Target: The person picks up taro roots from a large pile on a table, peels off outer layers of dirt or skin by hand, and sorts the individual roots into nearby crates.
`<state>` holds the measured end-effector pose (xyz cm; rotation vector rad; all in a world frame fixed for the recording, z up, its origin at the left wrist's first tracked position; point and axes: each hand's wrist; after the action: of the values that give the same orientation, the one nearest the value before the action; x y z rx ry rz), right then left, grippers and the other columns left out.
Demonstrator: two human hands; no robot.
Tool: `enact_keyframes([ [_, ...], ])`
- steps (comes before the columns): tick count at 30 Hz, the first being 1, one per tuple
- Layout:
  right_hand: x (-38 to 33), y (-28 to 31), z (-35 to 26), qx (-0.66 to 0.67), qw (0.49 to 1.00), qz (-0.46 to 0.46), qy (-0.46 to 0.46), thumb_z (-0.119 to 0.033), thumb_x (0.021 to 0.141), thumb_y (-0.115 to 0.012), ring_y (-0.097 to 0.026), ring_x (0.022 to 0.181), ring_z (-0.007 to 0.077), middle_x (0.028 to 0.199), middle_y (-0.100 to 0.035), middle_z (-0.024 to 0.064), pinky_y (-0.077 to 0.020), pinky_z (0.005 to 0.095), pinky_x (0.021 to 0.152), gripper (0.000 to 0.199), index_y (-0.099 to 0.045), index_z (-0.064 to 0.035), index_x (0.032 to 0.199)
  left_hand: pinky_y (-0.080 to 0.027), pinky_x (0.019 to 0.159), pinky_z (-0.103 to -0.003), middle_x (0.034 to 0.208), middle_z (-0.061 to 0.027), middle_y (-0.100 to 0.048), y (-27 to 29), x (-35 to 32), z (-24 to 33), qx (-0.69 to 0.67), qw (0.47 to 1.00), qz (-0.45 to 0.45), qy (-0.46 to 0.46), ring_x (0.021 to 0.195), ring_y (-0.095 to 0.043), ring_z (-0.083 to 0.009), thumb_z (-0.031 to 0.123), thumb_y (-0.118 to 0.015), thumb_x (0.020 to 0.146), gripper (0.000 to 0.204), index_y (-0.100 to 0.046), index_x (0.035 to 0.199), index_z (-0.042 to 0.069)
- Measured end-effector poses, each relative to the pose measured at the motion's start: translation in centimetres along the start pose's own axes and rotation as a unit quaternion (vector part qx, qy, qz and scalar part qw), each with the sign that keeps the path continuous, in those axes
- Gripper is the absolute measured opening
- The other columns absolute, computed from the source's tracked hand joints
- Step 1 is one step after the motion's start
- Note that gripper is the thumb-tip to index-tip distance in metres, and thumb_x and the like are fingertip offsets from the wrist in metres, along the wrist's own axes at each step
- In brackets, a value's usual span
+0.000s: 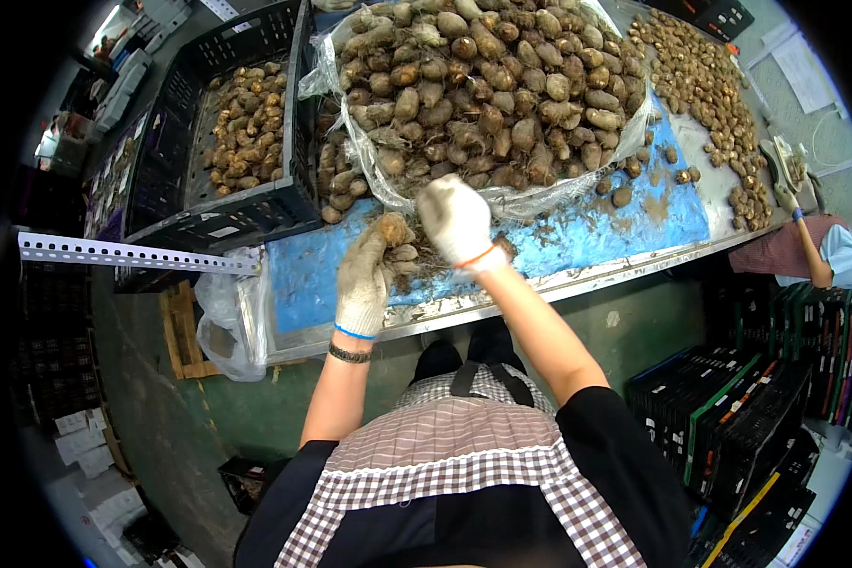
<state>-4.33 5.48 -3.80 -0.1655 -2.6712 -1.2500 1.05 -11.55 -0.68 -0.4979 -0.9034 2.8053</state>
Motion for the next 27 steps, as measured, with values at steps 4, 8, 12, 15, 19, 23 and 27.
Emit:
enact_keyframes([
  [4,-0.6,3.0,-0.9,0.142,0.989,0.027,0.045,-0.019,0.093,-0.062,-0.064,0.096,0.0292,0.102,-0.064,0.0173,-0.0527,0.0363,0.087,0.025,-0.064,-0.0014,0.11,-0.059,0.072,-0.031,0.113,-0.0133,-0.065,-0.3,-0.1,0.3,-0.056,0.998,0.011,-0.017,0.09,-0.067,-0.0193,0.022,-0.047,0.104,0.037,-0.052,0.131,-0.003],
  [8,-2.4,2.1,-4.4,0.064,0.991,0.0,0.121,-0.01,0.086,-0.066,-0.063,0.083,0.0298,0.094,-0.063,0.0159,-0.0527,0.0383,0.074,0.016,-0.063,-0.0021,0.1,-0.059,0.072,-0.032,0.109,-0.013,-0.065,-1.0,0.1,0.2,0.015,0.997,0.049,-0.049,0.09,-0.067,-0.02,0.02,-0.042,0.106,0.036,-0.052,0.132,-0.002],
  [12,-0.4,1.6,-1.4,0.043,0.985,0.031,0.166,-0.01,0.085,-0.063,-0.063,0.076,0.0308,0.085,-0.064,0.0142,-0.0518,0.04,0.07,0.007,-0.064,-0.0025,0.085,-0.058,0.072,-0.033,0.102,-0.0125,-0.066,0.5,0.7,-0.2,-0.006,1.0,-0.027,0.0,0.086,-0.067,-0.02,0.023,-0.041,0.106,0.036,-0.053,0.129,-0.002],
  [15,0.2,2.3,0.8,0.123,0.99,0.039,0.053,-0.01,0.084,-0.066,-0.065,0.084,0.0269,0.097,-0.066,0.0134,-0.0539,0.0364,0.077,0.013,-0.067,-0.0022,0.096,-0.058,0.071,-0.034,0.098,-0.0137,-0.066,1.4,0.8,-0.7,0.117,0.992,-0.017,-0.052,0.082,-0.066,-0.0194,0.031,-0.039,0.107,0.041,-0.054,0.126,-0.003],
  [19,-0.7,4.7,-3.2,0.239,0.966,-0.054,0.087,-0.016,0.08,-0.074,-0.059,0.111,0.0289,0.125,-0.058,0.0177,-0.0483,0.0398,0.098,0.048,-0.062,-0.0069,0.125,-0.056,0.067,-0.034,0.095,-0.0114,-0.065,2.1,1.2,-0.5,0.125,0.992,0.017,-0.03,0.076,-0.064,-0.0186,0.029,-0.039,0.107,0.04,-0.054,0.126,-0.003],
  [23,-1.5,3.8,-4.2,0.24,0.962,-0.051,0.118,-0.014,0.081,-0.074,-0.062,0.1,0.0279,0.106,-0.066,0.0139,-0.0501,0.0374,0.089,0.03,-0.072,-0.0075,0.11,-0.055,0.065,-0.034,0.095,-0.0106,-0.064,0.3,1.3,0.0,-0.012,1.0,-0.028,-0.005,0.073,-0.063,-0.0177,0.03,-0.041,0.106,0.04,-0.053,0.125,-0.003],
  [27,-1.0,3.5,-3.3,0.273,0.959,0.009,0.074,-0.012,0.083,-0.071,-0.064,0.08,0.0227,0.084,-0.067,0.01,-0.0515,0.0326,0.073,0.014,-0.075,-0.0054,0.095,-0.055,0.073,-0.037,0.099,-0.0101,-0.062,1.4,1.7,-1.3,-0.124,0.985,-0.09,0.079,0.081,-0.063,-0.0197,0.027,-0.04,0.106,0.035,-0.055,0.123,0.0],
])
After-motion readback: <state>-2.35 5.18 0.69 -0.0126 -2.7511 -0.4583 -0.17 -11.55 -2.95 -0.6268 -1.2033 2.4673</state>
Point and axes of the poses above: each hand's wrist, its own x-axis towards the middle knuckle, its own y-axis out of the back of the hand, z = x × y
